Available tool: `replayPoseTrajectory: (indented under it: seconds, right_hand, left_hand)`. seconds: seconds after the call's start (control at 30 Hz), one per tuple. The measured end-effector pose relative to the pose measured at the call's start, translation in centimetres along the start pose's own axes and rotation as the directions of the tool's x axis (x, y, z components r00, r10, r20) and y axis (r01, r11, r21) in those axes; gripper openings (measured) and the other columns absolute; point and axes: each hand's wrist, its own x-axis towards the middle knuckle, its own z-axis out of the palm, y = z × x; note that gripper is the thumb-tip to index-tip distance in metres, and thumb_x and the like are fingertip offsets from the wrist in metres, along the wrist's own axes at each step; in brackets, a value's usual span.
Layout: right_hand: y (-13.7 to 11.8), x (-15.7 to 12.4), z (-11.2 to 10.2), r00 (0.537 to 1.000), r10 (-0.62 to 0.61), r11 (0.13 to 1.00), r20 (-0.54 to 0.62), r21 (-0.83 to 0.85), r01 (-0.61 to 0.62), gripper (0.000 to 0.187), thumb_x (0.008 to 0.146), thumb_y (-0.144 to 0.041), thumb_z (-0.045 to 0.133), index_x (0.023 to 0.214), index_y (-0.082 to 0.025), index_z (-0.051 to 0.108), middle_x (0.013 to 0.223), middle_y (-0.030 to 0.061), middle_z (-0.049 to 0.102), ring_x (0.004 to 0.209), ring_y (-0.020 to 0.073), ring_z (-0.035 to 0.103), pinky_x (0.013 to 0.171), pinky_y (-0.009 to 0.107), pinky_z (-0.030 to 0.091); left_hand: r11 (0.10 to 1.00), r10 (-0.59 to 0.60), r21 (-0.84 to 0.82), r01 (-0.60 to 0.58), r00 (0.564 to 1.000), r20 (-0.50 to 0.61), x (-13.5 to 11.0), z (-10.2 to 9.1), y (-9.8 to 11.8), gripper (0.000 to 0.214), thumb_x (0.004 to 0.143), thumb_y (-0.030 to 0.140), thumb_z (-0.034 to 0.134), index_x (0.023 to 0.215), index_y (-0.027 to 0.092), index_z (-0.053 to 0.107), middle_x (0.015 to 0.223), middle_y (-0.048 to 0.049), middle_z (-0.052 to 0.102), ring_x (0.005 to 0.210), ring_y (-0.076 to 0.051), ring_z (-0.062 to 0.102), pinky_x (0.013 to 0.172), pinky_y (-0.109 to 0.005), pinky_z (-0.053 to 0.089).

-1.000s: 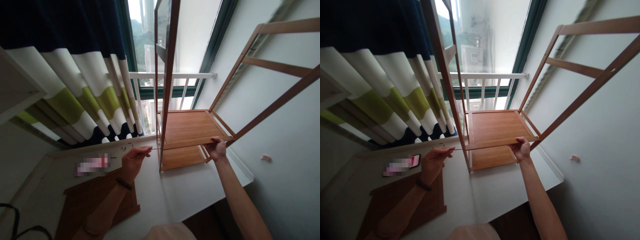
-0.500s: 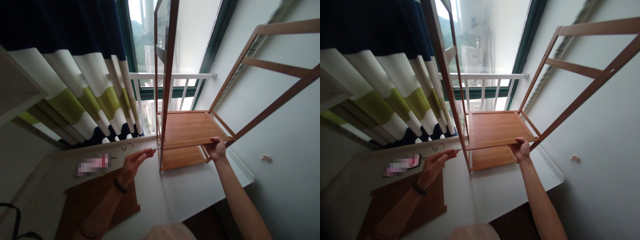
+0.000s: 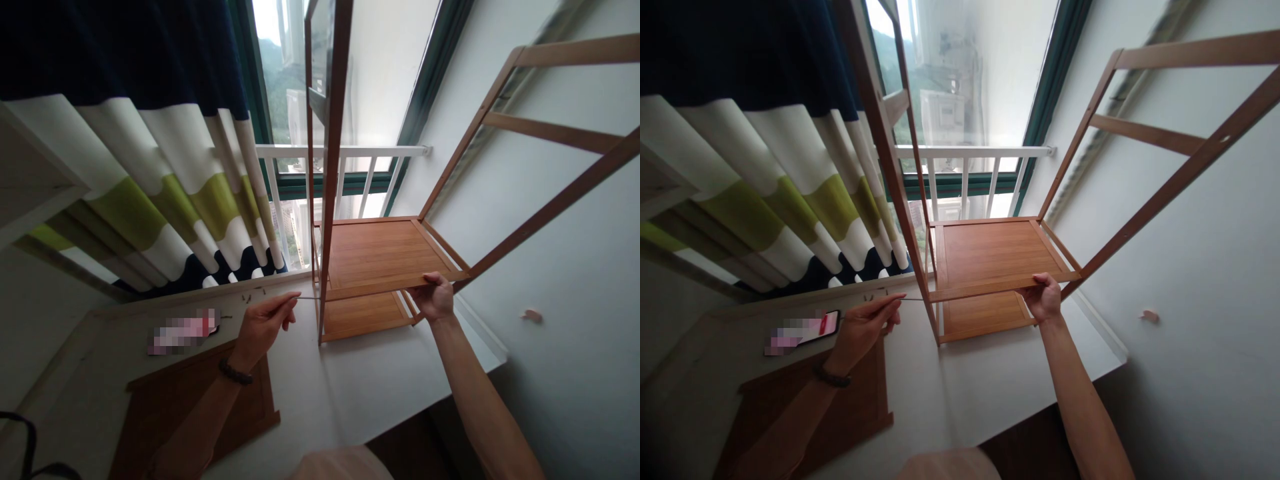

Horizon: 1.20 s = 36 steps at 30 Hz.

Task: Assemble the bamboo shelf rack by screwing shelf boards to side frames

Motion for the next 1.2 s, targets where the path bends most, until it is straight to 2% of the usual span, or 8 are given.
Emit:
replayPoseTrajectory:
  seconds: [0.27, 0.43, 0.53, 0.63, 0.77, 0.87, 1.0, 1.2]
  right_hand:
    - [0.0, 0.2, -0.2, 1.000, -0.006, 1.000, 0.025, -0.014, 0.007, 0.011, 0.060, -0.008, 0.049, 0.057, -0.018, 0.054, 0.058, -0.0003, 0.065, 0.057, 0.0166, 0.065, 0.056, 0.030, 0.058]
    - [0.0, 0.1, -0.1, 1.000, -0.001, 1.000, 0.009, -0.019, 0.002, 0.011, 0.059, -0.008, 0.049, 0.057, -0.018, 0.055, 0.058, 0.0004, 0.066, 0.055, 0.0163, 0.065, 0.054, 0.030, 0.058]
    - [0.0, 0.2, -0.1, 1.000, 0.005, 1.000, 0.007, -0.007, -0.005, 0.012, 0.060, -0.008, 0.048, 0.056, -0.018, 0.054, 0.057, 0.0007, 0.066, 0.056, 0.0163, 0.065, 0.054, 0.028, 0.058]
    - [0.1, 0.4, -0.3, 1.000, 0.021, 1.000, 0.014, 0.010, -0.021, 0.013, 0.060, -0.008, 0.048, 0.059, -0.017, 0.056, 0.058, 0.0004, 0.066, 0.057, 0.0162, 0.066, 0.053, 0.027, 0.057]
    - [0.2, 0.4, -0.4, 0.999, 0.032, 0.999, 0.021, 0.011, -0.032, 0.013, 0.061, -0.008, 0.048, 0.062, -0.017, 0.057, 0.060, 0.0006, 0.067, 0.058, 0.0169, 0.066, 0.053, 0.028, 0.058]
    - [0.2, 0.3, -0.3, 0.999, 0.035, 0.999, 0.015, 0.009, -0.036, 0.014, 0.061, -0.008, 0.048, 0.062, -0.017, 0.057, 0.059, 0.0005, 0.067, 0.058, 0.0171, 0.066, 0.053, 0.028, 0.058]
    - [0.2, 0.2, -0.3, 0.999, 0.042, 0.999, 0.008, 0.003, -0.042, 0.014, 0.060, -0.008, 0.048, 0.064, -0.018, 0.057, 0.060, 0.0005, 0.068, 0.059, 0.0185, 0.067, 0.053, 0.031, 0.059]
    - [0.3, 0.0, -0.1, 1.000, 0.014, 1.000, 0.023, 0.007, -0.014, 0.014, 0.062, -0.007, 0.049, 0.064, -0.017, 0.058, 0.062, 0.0002, 0.069, 0.058, 0.0171, 0.067, 0.055, 0.030, 0.059]
  left_hand:
    - [0.952, -0.239, -0.178, 0.250, 0.968, 0.081, 1.0, 0.0, 0.6, 0.032, 0.071, 0.043, 0.067, 0.081, 0.013, 0.070, 0.072, -0.0086, 0.070, 0.061, -0.015, 0.063, 0.050, -0.024, 0.048]
    - [0.935, -0.272, -0.193, 0.298, 0.951, 0.150, 1.8, -0.4, 0.6, 0.032, 0.072, 0.037, 0.069, 0.092, 0.013, 0.065, 0.077, -0.0099, 0.072, 0.073, -0.018, 0.067, 0.053, -0.022, 0.049]
    - [0.966, -0.201, -0.141, 0.215, 0.974, 0.107, 1.6, -0.4, 1.2, 0.032, 0.071, 0.036, 0.070, 0.091, 0.012, 0.065, 0.083, -0.0118, 0.073, 0.072, -0.019, 0.068, 0.057, -0.026, 0.053]
    - [0.996, -0.047, -0.073, 0.047, 0.999, 0.007, 1.1, -0.1, 1.7, 0.028, 0.067, 0.035, 0.072, 0.085, 0.014, 0.066, 0.087, -0.0097, 0.074, 0.067, -0.019, 0.068, 0.061, -0.031, 0.056]
    - [0.973, 0.219, 0.093, -0.213, 0.974, -0.052, 0.5, 0.1, 1.2, 0.016, 0.067, 0.033, 0.072, 0.074, 0.019, 0.068, 0.088, -0.0055, 0.074, 0.075, -0.021, 0.069, 0.070, -0.034, 0.057]
    - [0.960, 0.269, 0.095, -0.262, 0.960, -0.074, 0.2, 0.3, 0.4, 0.013, 0.068, 0.031, 0.072, 0.074, 0.020, 0.067, 0.089, -0.0048, 0.074, 0.078, -0.021, 0.070, 0.071, -0.034, 0.058]
    - [0.987, 0.159, 0.010, -0.159, 0.978, -0.133, 0.0, 0.8, 0.1, 0.021, 0.070, 0.031, 0.070, 0.086, 0.018, 0.063, 0.084, -0.0058, 0.074, 0.066, -0.020, 0.070, 0.061, -0.033, 0.058]
    - [0.988, -0.087, -0.136, 0.079, 0.995, -0.054, -0.4, 0.5, 1.0, 0.028, 0.071, 0.037, 0.069, 0.086, 0.013, 0.069, 0.071, -0.0068, 0.073, 0.066, -0.021, 0.069, 0.062, -0.032, 0.058]
